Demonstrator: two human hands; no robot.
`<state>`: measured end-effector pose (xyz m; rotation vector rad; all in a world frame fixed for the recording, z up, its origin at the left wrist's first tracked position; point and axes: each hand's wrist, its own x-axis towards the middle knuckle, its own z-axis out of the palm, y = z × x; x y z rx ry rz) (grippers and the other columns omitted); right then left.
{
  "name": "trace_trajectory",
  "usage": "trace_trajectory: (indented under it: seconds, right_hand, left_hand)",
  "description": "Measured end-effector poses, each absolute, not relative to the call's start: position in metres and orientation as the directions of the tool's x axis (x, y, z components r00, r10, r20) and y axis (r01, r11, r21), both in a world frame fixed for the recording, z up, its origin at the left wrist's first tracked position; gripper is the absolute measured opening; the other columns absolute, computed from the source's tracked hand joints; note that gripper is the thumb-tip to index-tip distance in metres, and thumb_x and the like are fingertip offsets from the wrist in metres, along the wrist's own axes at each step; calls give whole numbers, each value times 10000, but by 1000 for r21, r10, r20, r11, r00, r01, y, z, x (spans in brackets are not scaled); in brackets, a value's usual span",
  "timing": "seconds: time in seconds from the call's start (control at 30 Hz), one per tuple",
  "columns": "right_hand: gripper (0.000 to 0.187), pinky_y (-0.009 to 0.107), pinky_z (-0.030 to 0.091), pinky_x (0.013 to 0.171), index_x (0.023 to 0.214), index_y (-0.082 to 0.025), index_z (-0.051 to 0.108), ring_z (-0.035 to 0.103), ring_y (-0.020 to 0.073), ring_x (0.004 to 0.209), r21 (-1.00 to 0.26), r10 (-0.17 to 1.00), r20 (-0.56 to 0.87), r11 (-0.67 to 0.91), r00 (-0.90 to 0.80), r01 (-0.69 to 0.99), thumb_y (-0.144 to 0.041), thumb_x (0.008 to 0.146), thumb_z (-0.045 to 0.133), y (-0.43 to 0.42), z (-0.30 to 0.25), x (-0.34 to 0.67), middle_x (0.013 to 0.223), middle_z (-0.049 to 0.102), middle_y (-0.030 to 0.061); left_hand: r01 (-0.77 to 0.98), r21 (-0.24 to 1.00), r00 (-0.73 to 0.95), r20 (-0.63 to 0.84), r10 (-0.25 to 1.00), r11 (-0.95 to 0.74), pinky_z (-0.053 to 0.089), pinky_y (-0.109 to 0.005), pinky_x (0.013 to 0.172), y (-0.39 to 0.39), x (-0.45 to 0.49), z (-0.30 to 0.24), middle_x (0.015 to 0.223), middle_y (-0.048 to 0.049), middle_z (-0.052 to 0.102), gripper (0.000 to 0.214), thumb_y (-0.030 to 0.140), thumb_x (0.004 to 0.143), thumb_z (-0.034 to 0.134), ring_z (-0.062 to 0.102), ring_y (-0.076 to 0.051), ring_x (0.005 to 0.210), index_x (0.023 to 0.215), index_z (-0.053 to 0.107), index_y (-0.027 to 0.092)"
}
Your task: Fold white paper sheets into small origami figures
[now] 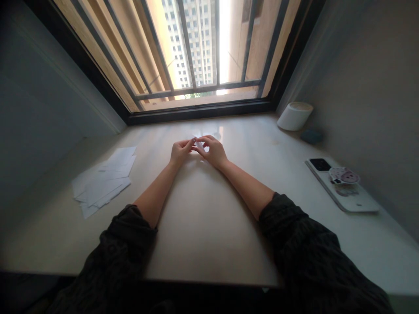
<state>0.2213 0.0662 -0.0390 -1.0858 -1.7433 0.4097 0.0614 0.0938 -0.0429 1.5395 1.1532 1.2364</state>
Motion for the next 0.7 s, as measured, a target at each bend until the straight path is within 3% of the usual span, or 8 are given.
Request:
trace_trajectory:
  seconds: [0.13, 0.37, 0.57, 0.7]
  right_hand:
    - [380, 316, 540, 721, 1086, -225, 669, 646, 150, 730, -713, 807, 574, 575, -137, 400, -458, 787, 701, 69, -42, 222, 1088, 642, 78]
    - [370, 302, 530, 653, 1069, -249, 649, 640, 158, 697, -764, 861, 498, 494, -108, 415, -408, 747, 741, 70, -44, 222, 874, 678, 17]
    - [295, 308, 541, 666, 1075, -246, 621, 655, 161, 706, -818, 886, 460, 450, -63, 359, -345, 799, 650, 70, -44, 223, 880, 707, 25]
    - [343, 322, 538, 672, 1158, -257, 558, 644, 163, 680, -827, 883, 470, 445, -13, 343, -297, 818, 578, 72, -48, 224, 871, 703, 21]
  left_hand:
    - [76, 973, 68, 212, 975, -217, 438, -245, 579, 98, 60, -43, 629, -44, 672, 449, 589, 719, 681, 630, -148, 609, 755, 742, 146]
    - [81, 975, 108, 196, 975, -205, 439, -246, 569, 97, 60, -43, 639, -49, 692, 453, 592, 723, 671, 639, -155, 602, 739, 735, 144]
    - [21, 990, 103, 135, 985, -138, 450, -249, 588, 97, 62, -40, 687, -64, 709, 455, 589, 701, 696, 674, -174, 643, 767, 721, 139]
    - [-3, 993, 90, 118, 989, -118, 439, -237, 577, 98, 61, -39, 685, -52, 704, 430, 561, 699, 716, 678, -167, 637, 808, 704, 145]
